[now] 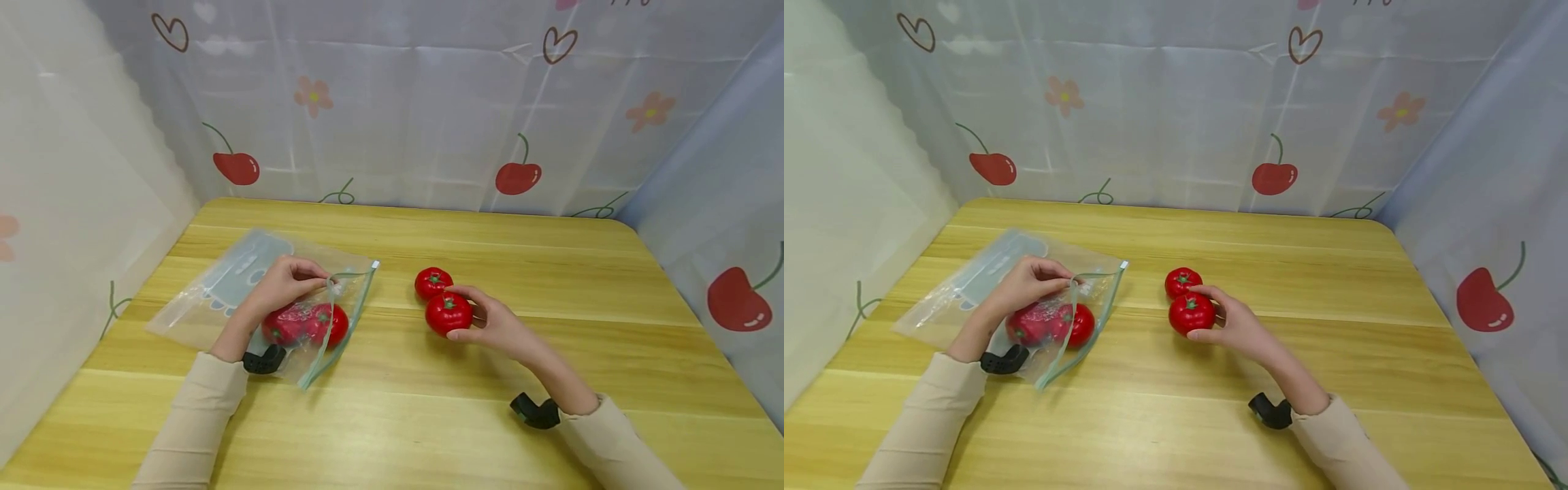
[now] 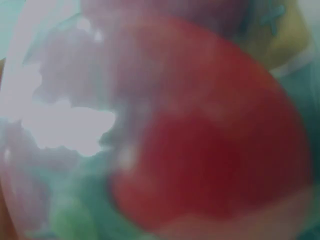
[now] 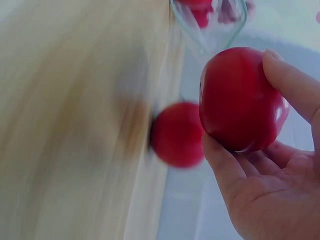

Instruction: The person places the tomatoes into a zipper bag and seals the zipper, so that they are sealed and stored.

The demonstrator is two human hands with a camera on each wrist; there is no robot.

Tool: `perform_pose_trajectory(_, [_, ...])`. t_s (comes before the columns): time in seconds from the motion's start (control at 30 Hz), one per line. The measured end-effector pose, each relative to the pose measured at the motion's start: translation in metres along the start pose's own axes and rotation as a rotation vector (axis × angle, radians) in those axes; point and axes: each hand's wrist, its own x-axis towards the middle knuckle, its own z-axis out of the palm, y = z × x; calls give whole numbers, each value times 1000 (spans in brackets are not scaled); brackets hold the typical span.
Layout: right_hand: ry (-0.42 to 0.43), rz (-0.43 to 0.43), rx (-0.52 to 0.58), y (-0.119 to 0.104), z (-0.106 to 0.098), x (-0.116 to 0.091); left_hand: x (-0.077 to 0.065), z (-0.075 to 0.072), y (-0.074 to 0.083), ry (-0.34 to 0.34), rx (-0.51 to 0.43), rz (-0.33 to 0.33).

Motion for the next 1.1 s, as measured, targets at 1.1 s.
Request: perform_pose_trajectory(1.1, [-12, -48, 102, -26, 98, 88, -6, 0, 38, 44, 40, -22])
